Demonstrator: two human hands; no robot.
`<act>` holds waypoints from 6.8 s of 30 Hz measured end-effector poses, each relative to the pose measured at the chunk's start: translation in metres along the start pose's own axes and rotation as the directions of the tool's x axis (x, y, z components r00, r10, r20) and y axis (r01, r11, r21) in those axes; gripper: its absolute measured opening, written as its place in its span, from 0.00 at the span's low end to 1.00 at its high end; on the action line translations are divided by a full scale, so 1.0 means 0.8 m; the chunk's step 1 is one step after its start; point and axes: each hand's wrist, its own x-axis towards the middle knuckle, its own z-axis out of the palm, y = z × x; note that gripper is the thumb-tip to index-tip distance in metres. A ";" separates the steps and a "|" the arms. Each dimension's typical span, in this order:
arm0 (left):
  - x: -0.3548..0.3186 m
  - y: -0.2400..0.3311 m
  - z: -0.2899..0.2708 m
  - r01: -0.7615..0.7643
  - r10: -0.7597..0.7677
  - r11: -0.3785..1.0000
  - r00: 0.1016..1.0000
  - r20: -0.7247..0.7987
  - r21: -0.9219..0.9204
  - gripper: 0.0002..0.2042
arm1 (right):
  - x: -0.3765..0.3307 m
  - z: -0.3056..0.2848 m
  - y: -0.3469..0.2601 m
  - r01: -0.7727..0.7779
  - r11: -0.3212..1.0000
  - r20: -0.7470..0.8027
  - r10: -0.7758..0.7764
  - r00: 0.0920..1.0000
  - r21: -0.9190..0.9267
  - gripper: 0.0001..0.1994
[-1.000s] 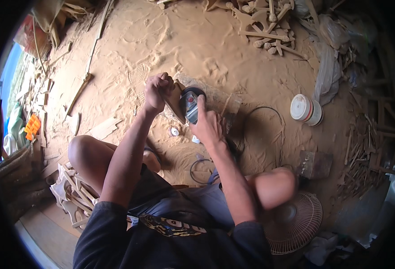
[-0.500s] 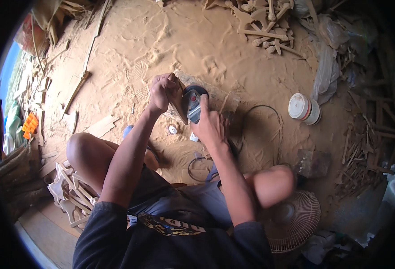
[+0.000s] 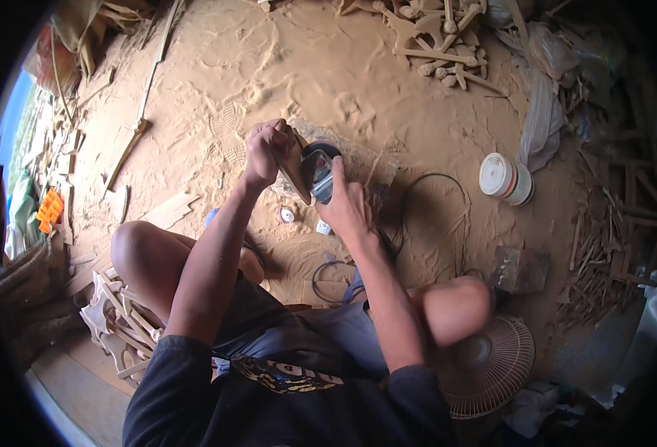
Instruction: The person sands the surface and edges of a wooden axe using a power sander while sitting on the floor of a workshop.
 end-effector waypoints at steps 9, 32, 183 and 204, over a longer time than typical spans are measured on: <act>0.021 -0.005 -0.024 -0.017 0.018 1.000 0.999 0.034 -0.026 0.09 | -0.069 -0.007 0.013 -0.064 0.982 0.072 0.078 0.994 -0.178 0.43; -0.024 -0.005 -0.003 -0.318 0.417 0.908 0.638 -0.647 0.272 0.14 | -0.030 0.061 0.075 -0.018 0.778 -0.280 0.247 0.928 0.627 0.47; -0.030 -0.054 0.084 -0.554 0.628 0.756 0.764 -0.147 0.349 0.14 | -0.125 0.079 0.101 -0.311 0.775 -0.163 0.465 0.870 0.551 0.50; -0.020 -0.061 0.065 -0.605 0.659 0.687 0.752 0.007 0.403 0.13 | -0.125 0.072 0.108 -0.326 0.732 -0.125 0.487 0.864 0.599 0.51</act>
